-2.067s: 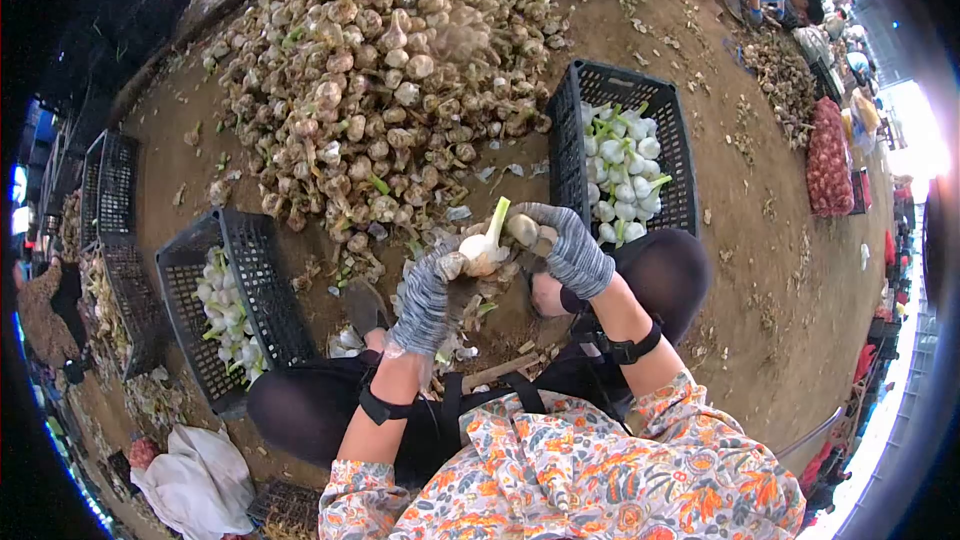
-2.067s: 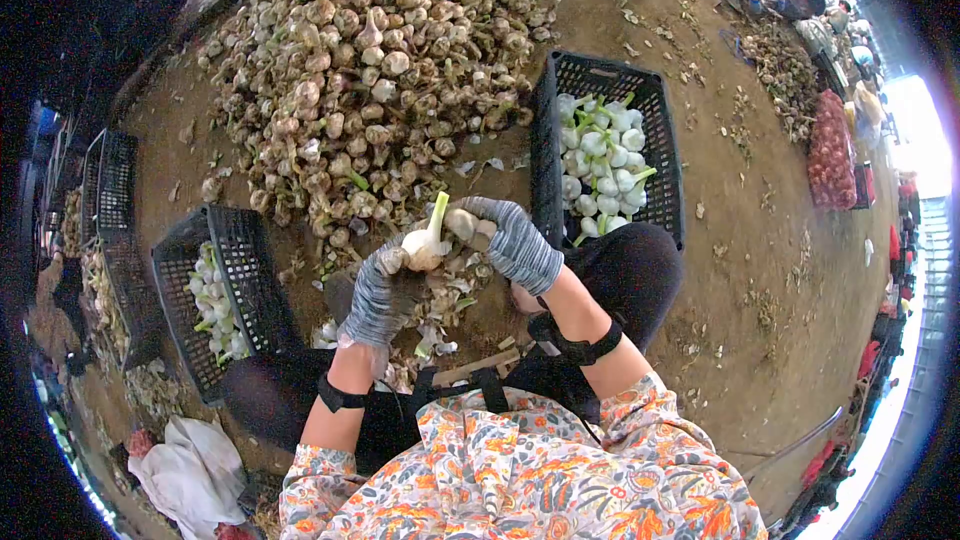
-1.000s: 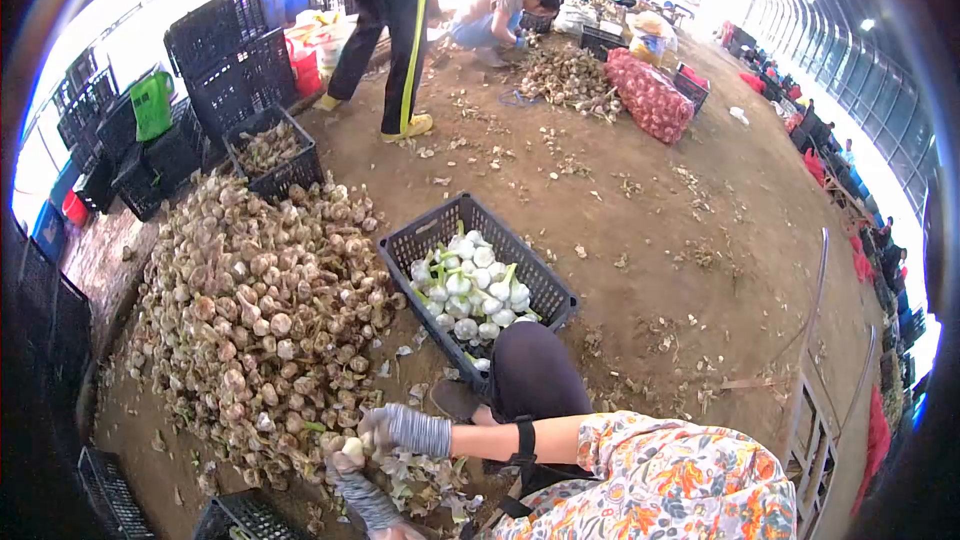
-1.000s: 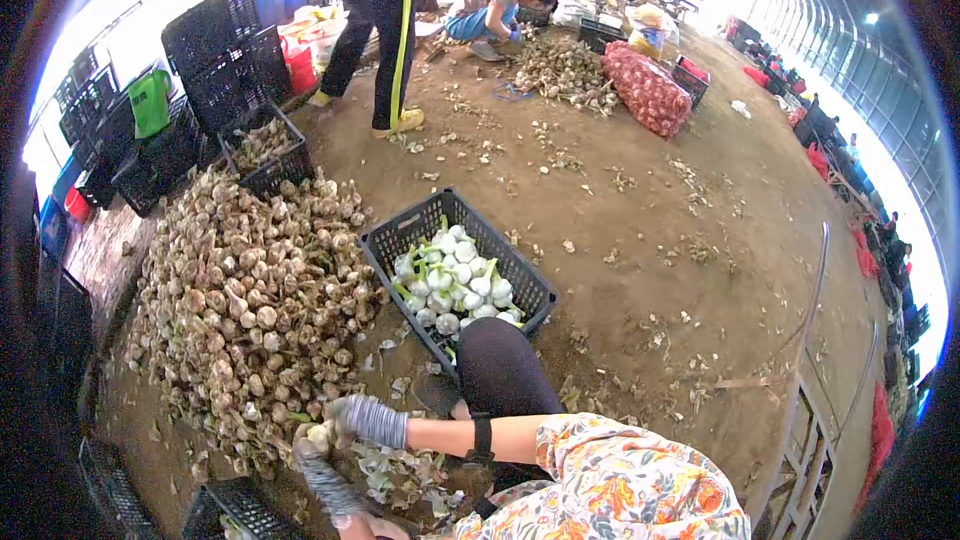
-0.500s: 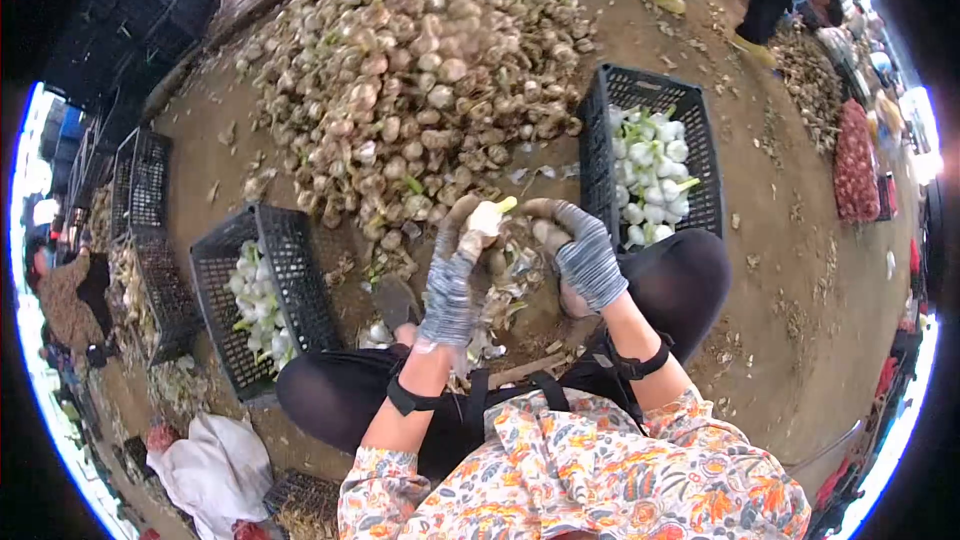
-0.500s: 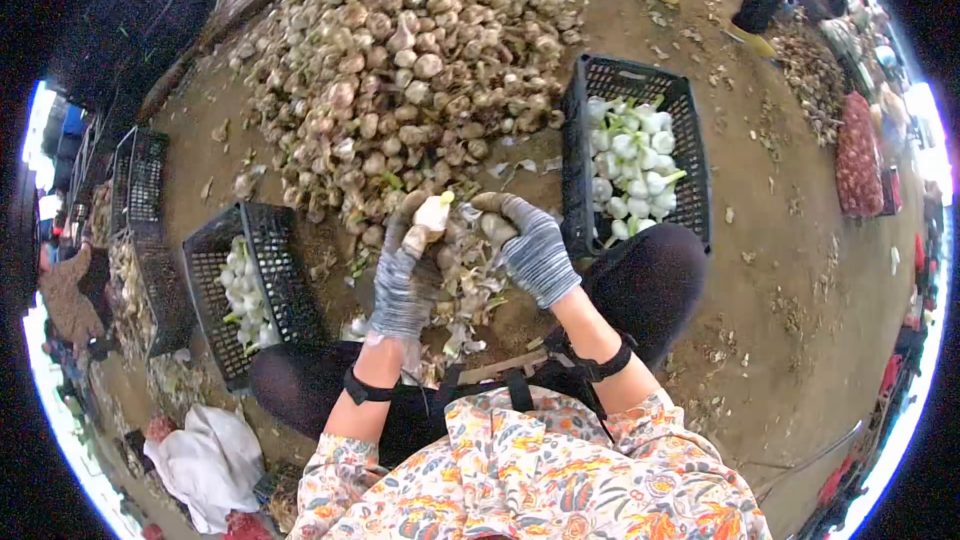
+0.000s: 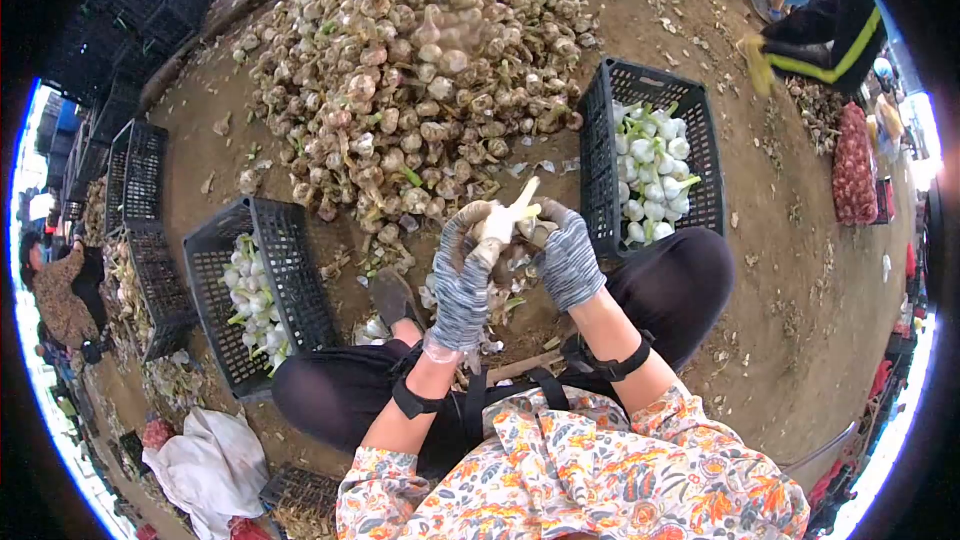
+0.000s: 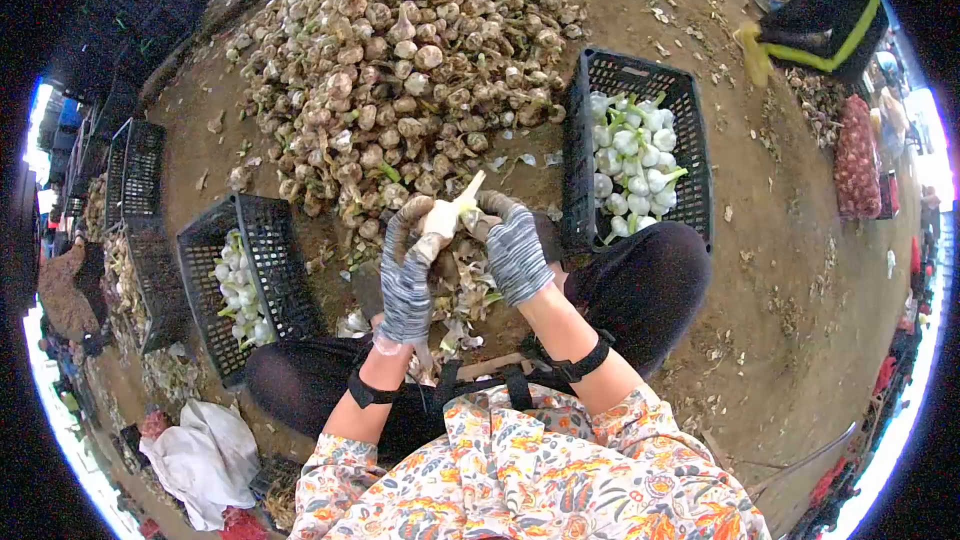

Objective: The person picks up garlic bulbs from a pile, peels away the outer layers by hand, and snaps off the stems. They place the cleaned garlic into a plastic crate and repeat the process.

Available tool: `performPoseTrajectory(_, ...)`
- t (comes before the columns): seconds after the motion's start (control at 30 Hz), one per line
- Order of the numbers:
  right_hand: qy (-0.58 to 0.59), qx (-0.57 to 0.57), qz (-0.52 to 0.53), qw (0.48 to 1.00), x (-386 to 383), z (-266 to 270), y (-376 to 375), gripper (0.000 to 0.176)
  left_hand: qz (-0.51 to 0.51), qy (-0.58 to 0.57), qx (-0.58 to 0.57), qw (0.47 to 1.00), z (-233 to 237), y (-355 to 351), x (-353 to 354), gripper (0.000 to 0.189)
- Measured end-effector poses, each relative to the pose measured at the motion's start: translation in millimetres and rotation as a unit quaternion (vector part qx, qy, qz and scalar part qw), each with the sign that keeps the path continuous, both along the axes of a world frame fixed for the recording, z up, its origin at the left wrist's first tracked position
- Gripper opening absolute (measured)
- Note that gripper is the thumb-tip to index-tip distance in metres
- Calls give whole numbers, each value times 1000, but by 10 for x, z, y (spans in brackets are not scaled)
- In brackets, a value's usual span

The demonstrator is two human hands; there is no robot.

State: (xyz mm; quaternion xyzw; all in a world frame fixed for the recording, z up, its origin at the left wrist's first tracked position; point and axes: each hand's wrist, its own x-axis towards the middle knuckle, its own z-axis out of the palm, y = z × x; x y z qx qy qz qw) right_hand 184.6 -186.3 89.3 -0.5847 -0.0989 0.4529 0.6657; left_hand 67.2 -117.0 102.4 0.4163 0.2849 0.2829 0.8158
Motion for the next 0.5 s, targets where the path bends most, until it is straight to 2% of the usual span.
performPoseTrajectory(0.03,-3,-1,-1,1000,19,-20,-29,18,-1,-3,-1,1000,-3,20,10,41)
performPoseTrajectory(0.1,225,79,1,971,41,35,-53,21,1,-84,-219,972,-9,59,30,41)
performPoseTrajectory(0.13,198,68,0,978,15,86,-68,26,-61,-107,-275,954,-39,96,-26,43)
performPoseTrajectory(0.17,197,66,2,978,-2,110,-76,26,-59,-109,-275,953,-69,93,-16,43)
performPoseTrajectory(0.23,35,86,-17,996,-25,148,-70,26,-24,-36,-288,957,-112,116,27,40)
performPoseTrajectory(0.27,-7,55,-34,998,-49,255,-68,20,-8,-11,-188,982,-105,114,91,40)
performPoseTrajectory(0.3,-9,54,-34,998,-78,236,-70,20,-8,-13,-189,982,-139,82,91,40)
performPoseTrajectory(0.33,-88,67,-60,992,-107,184,-64,17,1,2,-104,995,-202,41,77,41)
performPoseTrajectory(0.37,-165,80,-85,979,-118,116,-62,15,12,18,-19,1000,-176,28,87,42)
performPoseTrajectory(0.4,-305,81,-78,946,-121,22,-65,25,-9,24,-19,1000,-60,22,66,45)
performPoseTrajectory(0.43,-298,83,-76,948,-146,-43,-76,25,28,-3,5,1000,-115,-8,95,39)
performPoseTrajectory(0.5,-430,98,-41,896,-211,-99,-107,22,30,32,13,999,-120,49,72,34)
